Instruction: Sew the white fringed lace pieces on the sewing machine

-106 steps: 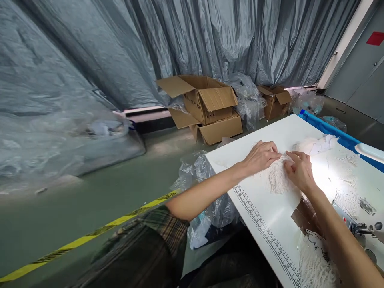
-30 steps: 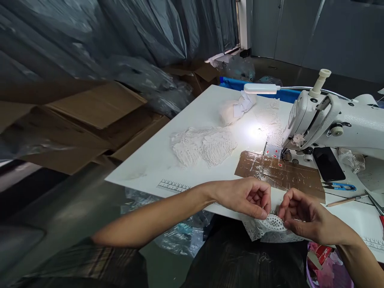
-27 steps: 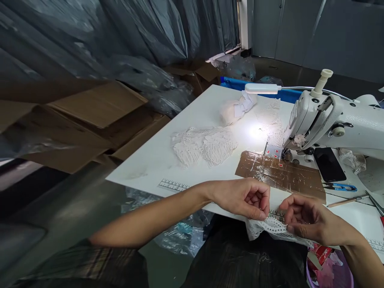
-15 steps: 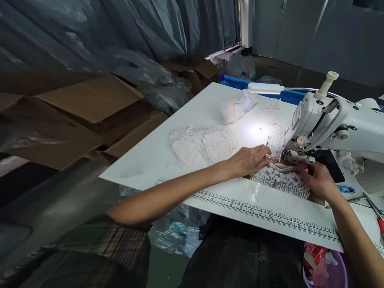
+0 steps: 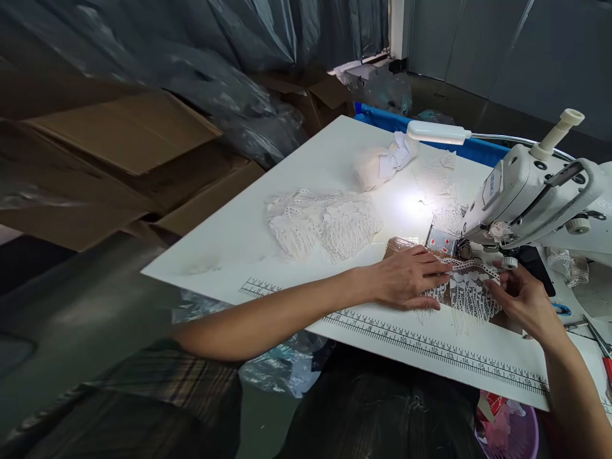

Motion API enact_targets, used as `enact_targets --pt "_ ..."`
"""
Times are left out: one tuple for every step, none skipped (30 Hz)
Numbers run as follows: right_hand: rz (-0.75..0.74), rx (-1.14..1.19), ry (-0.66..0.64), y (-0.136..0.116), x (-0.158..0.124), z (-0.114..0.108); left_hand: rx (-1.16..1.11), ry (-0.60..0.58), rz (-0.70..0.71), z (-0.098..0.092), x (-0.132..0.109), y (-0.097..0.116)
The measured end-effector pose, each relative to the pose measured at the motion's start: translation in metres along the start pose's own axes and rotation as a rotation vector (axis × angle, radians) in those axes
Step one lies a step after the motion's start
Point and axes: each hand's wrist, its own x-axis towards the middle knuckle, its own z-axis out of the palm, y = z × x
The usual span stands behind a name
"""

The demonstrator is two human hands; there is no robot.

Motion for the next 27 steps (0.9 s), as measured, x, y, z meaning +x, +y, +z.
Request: enact_targets --pt "0.032 0.115 -0.021 -0.004 -0.002 0.004 -0.062 0.033 -0.02 -0.003 -0.001 0.001" --pt "0.069 0.226 -0.045 -0.009 -0.003 0.009 -0.146 0.073 -0.053 -0.006 -0.002 0.001" --pt "0.105 0.327 -0.072 -0.016 -0.004 0.015 -0.256 0.104 -0.097 -0.011 -0.003 0.001" --pt "0.139 0.414 -0.102 -0.023 -0.004 0.022 -0.383 0.114 -0.152 -0.017 -0.004 0.001" --pt "0.163 0.487 -0.14 -0.031 -0.004 0.029 -0.511 0.102 -0.217 -0.022 -0.005 0.0" --pt "0.173 0.55 -0.181 -0.038 -0.003 0.035 -0.618 0.069 -0.287 -0.027 -0.006 0.0" --pt "0.168 0.593 -0.215 -0.043 -0.002 0.04 -0.682 0.023 -0.364 -0.032 -0.007 -0.001" --pt "0.15 0.605 -0.235 -0.045 -0.001 0.044 -0.697 -0.019 -0.447 -0.035 -0.007 -0.001" --pt "0.12 0.58 -0.23 -0.045 0.001 0.046 -0.671 -0.05 -0.528 -0.037 -0.007 0.0" --pt "0.081 0.511 -0.205 -0.042 0.002 0.046 -0.62 -0.066 -0.601 -0.038 -0.007 0.001" --pt "0.032 0.401 -0.168 -0.037 0.004 0.045 -0.569 -0.077 -0.655 -0.039 -0.006 0.002" --pt "-0.033 0.261 -0.118 -0.03 0.004 0.044 -0.534 -0.083 -0.69 -0.039 -0.006 0.003" --pt "-0.12 0.108 -0.083 -0.023 0.004 0.042 -0.52 -0.085 -0.708 -0.039 -0.005 0.004" --pt "-0.237 -0.027 -0.057 -0.016 0.003 0.04 -0.518 -0.081 -0.718 -0.038 -0.005 0.005" --pt "-0.365 -0.148 -0.045 -0.009 0.002 0.038 -0.521 -0.073 -0.728 -0.038 -0.005 0.006" --pt "-0.494 -0.256 -0.045 -0.004 0.0 0.038 -0.522 -0.057 -0.743 -0.038 -0.004 0.006" --pt "-0.609 -0.356 -0.046 -0.001 -0.001 0.038 -0.522 -0.038 -0.757 -0.038 -0.004 0.006" --pt "-0.693 -0.453 -0.044 0.002 -0.002 0.038 -0.518 -0.018 -0.774 -0.039 -0.004 0.006" --pt "-0.742 -0.548 -0.039 0.003 -0.002 0.04 -0.513 -0.003 -0.79 -0.039 -0.003 0.005" --pt "-0.765 -0.627 -0.031 0.003 -0.001 0.041 -0.51 0.003 -0.803 -0.04 -0.003 0.005" --pt "-0.772 -0.683 -0.025 0.003 0.0 0.041 -0.507 0.001 -0.816 -0.04 -0.002 0.004" --pt "-0.768 -0.712 -0.027 0.002 0.003 0.042 -0.504 -0.005 -0.827 -0.04 -0.002 0.004" --pt "-0.76 -0.716 -0.036 0.001 0.005 0.041 -0.501 -0.013 -0.839 -0.041 -0.001 0.003" --pt "-0.754 -0.703 -0.051 0.001 0.008 0.04 -0.494 -0.018 -0.85 -0.041 -0.001 0.002" --pt "-0.748 -0.677 -0.069 0.001 0.01 0.039 -0.493 -0.018 -0.859 -0.04 -0.001 0.001" --pt "-0.736 -0.64 -0.085 0.002 0.012 0.037 -0.5 -0.014 -0.864 -0.039 -0.002 -0.001" --pt "-0.718 -0.593 -0.1 0.003 0.014 0.036 -0.518 -0.002 -0.862 -0.038 -0.003 -0.004"
